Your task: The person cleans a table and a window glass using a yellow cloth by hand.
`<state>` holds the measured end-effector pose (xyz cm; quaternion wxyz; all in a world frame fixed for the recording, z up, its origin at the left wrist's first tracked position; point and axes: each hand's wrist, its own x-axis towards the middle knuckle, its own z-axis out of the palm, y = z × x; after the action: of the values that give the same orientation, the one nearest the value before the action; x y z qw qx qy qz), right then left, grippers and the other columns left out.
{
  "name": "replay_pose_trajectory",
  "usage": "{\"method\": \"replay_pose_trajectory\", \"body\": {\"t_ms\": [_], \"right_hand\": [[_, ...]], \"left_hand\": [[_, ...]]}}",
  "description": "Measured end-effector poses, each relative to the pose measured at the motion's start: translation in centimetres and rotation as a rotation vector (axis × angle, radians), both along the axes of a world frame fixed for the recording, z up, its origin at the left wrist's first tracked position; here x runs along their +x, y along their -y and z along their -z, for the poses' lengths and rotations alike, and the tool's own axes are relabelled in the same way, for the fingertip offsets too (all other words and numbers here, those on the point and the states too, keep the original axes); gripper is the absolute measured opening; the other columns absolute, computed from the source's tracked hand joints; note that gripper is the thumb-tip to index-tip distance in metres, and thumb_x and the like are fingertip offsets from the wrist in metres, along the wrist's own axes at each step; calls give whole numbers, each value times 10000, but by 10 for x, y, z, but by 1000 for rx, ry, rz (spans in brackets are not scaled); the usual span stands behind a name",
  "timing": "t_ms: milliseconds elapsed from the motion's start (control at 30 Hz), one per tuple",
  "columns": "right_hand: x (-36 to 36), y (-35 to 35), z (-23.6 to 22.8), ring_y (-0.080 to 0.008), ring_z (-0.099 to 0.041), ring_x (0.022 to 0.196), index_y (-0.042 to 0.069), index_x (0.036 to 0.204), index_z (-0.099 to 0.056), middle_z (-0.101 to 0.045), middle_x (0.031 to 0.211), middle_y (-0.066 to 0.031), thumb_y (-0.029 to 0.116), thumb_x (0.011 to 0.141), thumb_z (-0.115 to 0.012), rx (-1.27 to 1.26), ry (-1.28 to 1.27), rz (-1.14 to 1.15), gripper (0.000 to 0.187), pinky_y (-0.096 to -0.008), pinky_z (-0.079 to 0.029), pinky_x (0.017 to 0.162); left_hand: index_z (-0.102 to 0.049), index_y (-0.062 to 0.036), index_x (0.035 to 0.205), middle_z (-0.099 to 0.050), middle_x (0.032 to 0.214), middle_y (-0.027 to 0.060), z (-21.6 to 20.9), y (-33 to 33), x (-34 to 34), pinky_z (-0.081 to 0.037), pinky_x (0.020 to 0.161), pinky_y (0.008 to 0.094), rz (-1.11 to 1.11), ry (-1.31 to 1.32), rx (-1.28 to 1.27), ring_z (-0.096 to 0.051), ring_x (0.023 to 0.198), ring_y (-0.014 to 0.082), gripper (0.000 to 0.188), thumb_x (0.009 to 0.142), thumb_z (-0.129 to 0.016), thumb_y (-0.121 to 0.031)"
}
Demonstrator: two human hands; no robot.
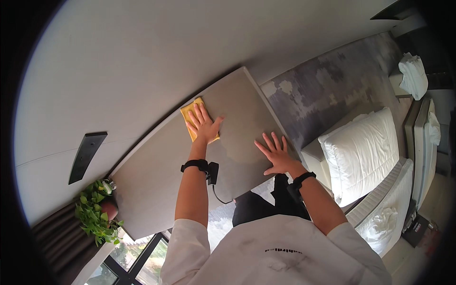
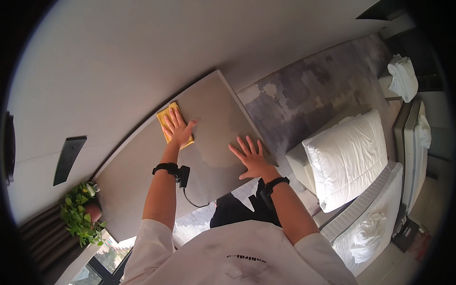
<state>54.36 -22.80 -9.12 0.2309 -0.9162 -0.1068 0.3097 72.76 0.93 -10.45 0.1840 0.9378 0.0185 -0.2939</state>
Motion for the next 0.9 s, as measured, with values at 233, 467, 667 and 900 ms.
{"method": "replay_pose_trajectory", "body": {"t_ms": [233, 467, 667, 900], "right_hand": [[0, 2, -1, -385, 104, 1445, 323, 1522, -24, 101, 1588, -103, 378, 566, -878, -9, 2, -5, 1283, -639, 31, 1105], [1, 2, 1, -385, 121, 1442, 313, 1523, -8, 114, 1586, -114, 431, 565, -864, -12, 41, -27, 1290, -633, 46, 1105], [-1, 2, 5, -387, 118, 1442, 311, 1523, -5, 107, 1585, -125, 462, 539, -869, -9, 84, -32, 1318, -636, 43, 1104], [-1, 6, 11, -406, 161, 1428, 297, 1526, 11, 143, 1577, -140, 449, 636, -823, -6, 3, -44, 1229, -644, 63, 1090]], "left_hand": [[-1, -94, 1525, 48, 1594, 120, 8, -8, -122, 88, 1112, 591, 308, 94, 58, 104, 1449, 376, 1115, 745, -581, -640], [-82, -21, 1507, -33, 1580, 179, -4, 2, -280, 38, 1098, 640, 446, 90, 34, 49, 1439, 430, 1138, 729, -591, -678], [-73, -15, 1506, -15, 1576, 198, 5, 15, -292, 27, 1091, 652, 431, 51, 113, 40, 1433, 451, 1101, 775, -540, -693], [-112, -29, 1510, -58, 1576, 182, 9, 30, -234, -40, 1089, 661, 379, 134, 120, -26, 1431, 454, 1017, 825, -478, -686]]}}
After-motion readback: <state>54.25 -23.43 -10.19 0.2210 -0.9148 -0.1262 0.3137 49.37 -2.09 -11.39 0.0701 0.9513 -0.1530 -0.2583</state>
